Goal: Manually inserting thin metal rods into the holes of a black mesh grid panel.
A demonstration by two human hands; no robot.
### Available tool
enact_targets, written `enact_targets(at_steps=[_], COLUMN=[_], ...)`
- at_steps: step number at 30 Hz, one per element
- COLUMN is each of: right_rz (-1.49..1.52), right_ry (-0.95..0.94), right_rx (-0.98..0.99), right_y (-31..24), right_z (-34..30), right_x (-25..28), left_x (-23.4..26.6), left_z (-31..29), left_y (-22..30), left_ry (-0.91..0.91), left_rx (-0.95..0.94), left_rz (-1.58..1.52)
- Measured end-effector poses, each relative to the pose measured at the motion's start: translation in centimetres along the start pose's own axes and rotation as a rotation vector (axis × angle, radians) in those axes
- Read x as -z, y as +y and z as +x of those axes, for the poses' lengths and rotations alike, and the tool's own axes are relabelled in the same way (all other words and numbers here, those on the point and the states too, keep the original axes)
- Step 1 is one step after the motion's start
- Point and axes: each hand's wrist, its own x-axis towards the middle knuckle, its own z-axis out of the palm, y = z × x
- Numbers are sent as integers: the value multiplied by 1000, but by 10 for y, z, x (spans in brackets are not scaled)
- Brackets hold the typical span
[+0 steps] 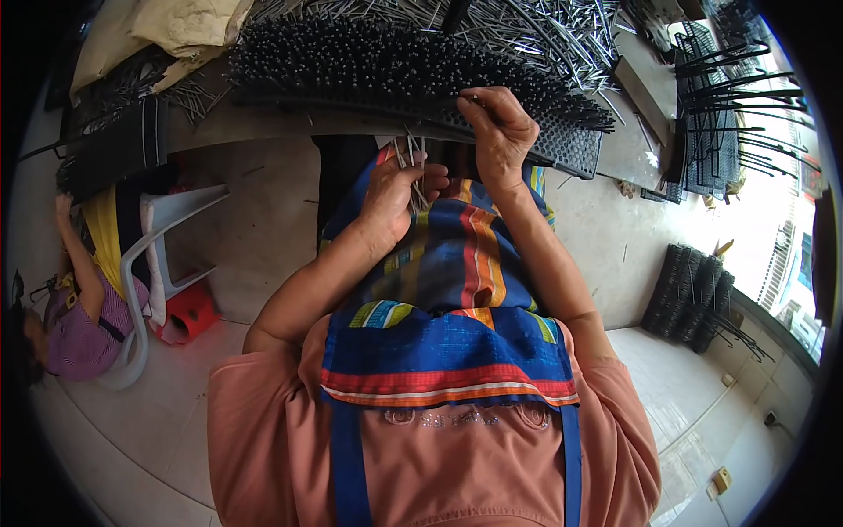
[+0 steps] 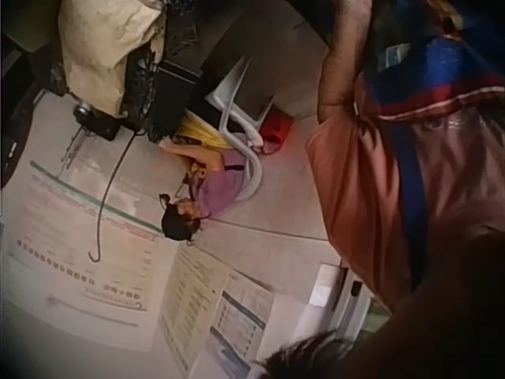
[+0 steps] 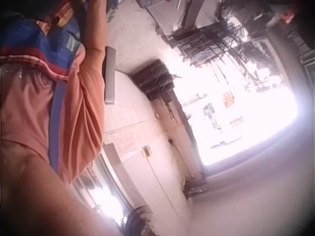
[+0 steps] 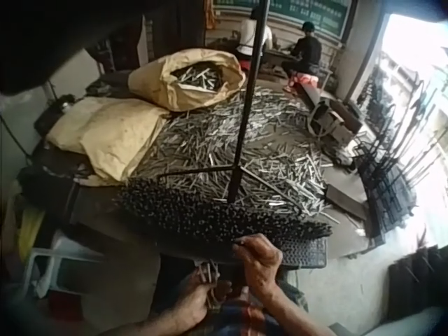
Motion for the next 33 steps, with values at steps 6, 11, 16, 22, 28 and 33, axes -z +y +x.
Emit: enact_targets(at_steps=[6, 11, 16, 22, 28, 33], right_rz=[-137, -210, -341, -501, -284, 61], right_ry=[-65, -103, -100, -168, -480, -342], right_rx=[81, 113, 130, 244, -566, -750], right_y=[3, 7, -2, -2, -15, -5], right_z=[-2, -4, 1, 5, -7, -12], right_x=[-6, -6, -12, -9, 9, 20], left_x=[-1, -4, -2, -4, -9, -13], left_z=[-2, -4, -2, 0, -1, -3], left_y=[0, 1, 3, 4, 8, 9], left_ry=[-16, -16, -42, -33, -197, -157], left_rx=[-19, -18, -40, -32, -41, 35], left_rz=[-17, 50, 16, -68, 24, 37])
